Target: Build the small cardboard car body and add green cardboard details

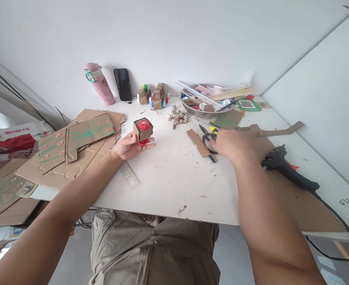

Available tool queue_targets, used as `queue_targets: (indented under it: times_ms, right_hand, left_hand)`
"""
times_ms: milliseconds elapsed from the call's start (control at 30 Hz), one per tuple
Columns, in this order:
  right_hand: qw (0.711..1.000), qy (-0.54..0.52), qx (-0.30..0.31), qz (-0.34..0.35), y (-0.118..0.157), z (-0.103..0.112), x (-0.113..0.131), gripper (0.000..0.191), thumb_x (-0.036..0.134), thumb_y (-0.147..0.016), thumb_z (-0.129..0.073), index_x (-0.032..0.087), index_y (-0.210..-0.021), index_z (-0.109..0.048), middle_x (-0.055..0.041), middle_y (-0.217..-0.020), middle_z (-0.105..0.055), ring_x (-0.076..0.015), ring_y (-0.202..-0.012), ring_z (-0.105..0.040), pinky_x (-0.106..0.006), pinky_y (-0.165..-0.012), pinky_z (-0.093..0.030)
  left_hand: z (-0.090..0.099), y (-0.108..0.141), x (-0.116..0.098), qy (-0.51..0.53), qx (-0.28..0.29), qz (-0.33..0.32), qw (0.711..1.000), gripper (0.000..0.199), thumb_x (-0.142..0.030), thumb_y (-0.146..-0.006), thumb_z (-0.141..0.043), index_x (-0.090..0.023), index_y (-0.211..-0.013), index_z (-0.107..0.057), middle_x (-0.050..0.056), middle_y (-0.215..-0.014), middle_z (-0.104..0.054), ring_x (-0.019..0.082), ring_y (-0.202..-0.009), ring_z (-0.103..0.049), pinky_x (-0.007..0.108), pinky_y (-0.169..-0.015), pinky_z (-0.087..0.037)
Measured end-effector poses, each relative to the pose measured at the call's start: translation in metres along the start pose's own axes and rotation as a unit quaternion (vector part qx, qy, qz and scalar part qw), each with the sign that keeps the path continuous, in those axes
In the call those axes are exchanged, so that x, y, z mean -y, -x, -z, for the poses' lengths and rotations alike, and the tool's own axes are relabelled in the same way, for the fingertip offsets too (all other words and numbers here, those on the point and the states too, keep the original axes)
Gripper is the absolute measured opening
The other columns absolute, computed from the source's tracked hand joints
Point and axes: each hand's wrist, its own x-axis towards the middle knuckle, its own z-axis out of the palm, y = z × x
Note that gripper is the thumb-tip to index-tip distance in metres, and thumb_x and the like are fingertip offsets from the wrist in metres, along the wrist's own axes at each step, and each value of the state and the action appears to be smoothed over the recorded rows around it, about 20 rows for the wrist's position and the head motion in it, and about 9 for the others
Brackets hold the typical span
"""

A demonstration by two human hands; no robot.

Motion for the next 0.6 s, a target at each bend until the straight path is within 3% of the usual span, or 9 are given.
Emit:
queue_targets:
  times_ms: [133,267,367,467,600]
  right_hand:
    - [0.999,0.003,0.000,0.043,-0.007,-0.006,-0.004,0.028,0.018,-0.092,-0.061,0.022,-0.065,-0.058,-0.0184,-0.081,-0.074,-0.0294,-0.084,-0.074,-0.032,-0.060,-0.047]
    - [0.997,-0.004,-0.024,0.073,-0.012,-0.010,-0.010,0.042,0.010,-0.080,-0.066,0.026,-0.051,-0.040,-0.0076,-0.055,-0.057,-0.0228,-0.059,-0.061,-0.031,-0.052,-0.041]
    - [0.996,-0.010,-0.022,0.084,-0.012,-0.007,-0.012,0.049,0.012,-0.079,-0.069,0.027,-0.045,-0.037,-0.0026,-0.046,-0.047,-0.0194,-0.048,-0.052,-0.031,-0.049,-0.038]
    - [0.997,-0.039,0.006,0.059,-0.005,0.001,-0.011,0.053,0.011,-0.085,-0.064,0.027,-0.043,-0.037,-0.0041,-0.047,-0.052,-0.0194,-0.048,-0.053,-0.033,-0.052,-0.038]
    - [0.978,-0.202,-0.012,0.057,0.006,0.004,-0.002,0.040,0.014,-0.093,-0.059,0.027,-0.059,-0.043,-0.0027,-0.056,-0.062,-0.0197,-0.059,-0.058,-0.032,-0.060,-0.041]
  left_hand:
    - [0.002,-0.001,-0.002,-0.018,-0.011,-0.006,1.000,0.066,-0.055,-0.049,-0.107,-0.027,-0.102,-0.080,0.004,-0.109,-0.084,0.033,-0.117,-0.077,0.057,-0.118,-0.054]
    - [0.004,0.001,-0.003,-0.052,-0.023,-0.002,0.998,0.064,-0.052,-0.050,-0.104,-0.027,-0.102,-0.077,0.006,-0.112,-0.082,0.033,-0.118,-0.075,0.057,-0.116,-0.053]
    - [0.003,0.002,-0.004,-0.073,-0.024,-0.004,0.997,0.062,-0.048,-0.050,-0.102,-0.026,-0.102,-0.076,0.005,-0.105,-0.081,0.032,-0.118,-0.075,0.057,-0.116,-0.053]
    - [0.001,0.003,-0.005,-0.074,-0.014,0.000,0.997,0.063,-0.043,-0.049,-0.103,-0.026,-0.102,-0.076,0.004,-0.099,-0.080,0.033,-0.116,-0.075,0.057,-0.116,-0.052]
    - [-0.001,0.004,-0.007,-0.074,-0.003,-0.005,0.997,0.063,-0.038,-0.048,-0.104,-0.027,-0.104,-0.075,0.003,-0.100,-0.080,0.031,-0.111,-0.077,0.056,-0.116,-0.053]
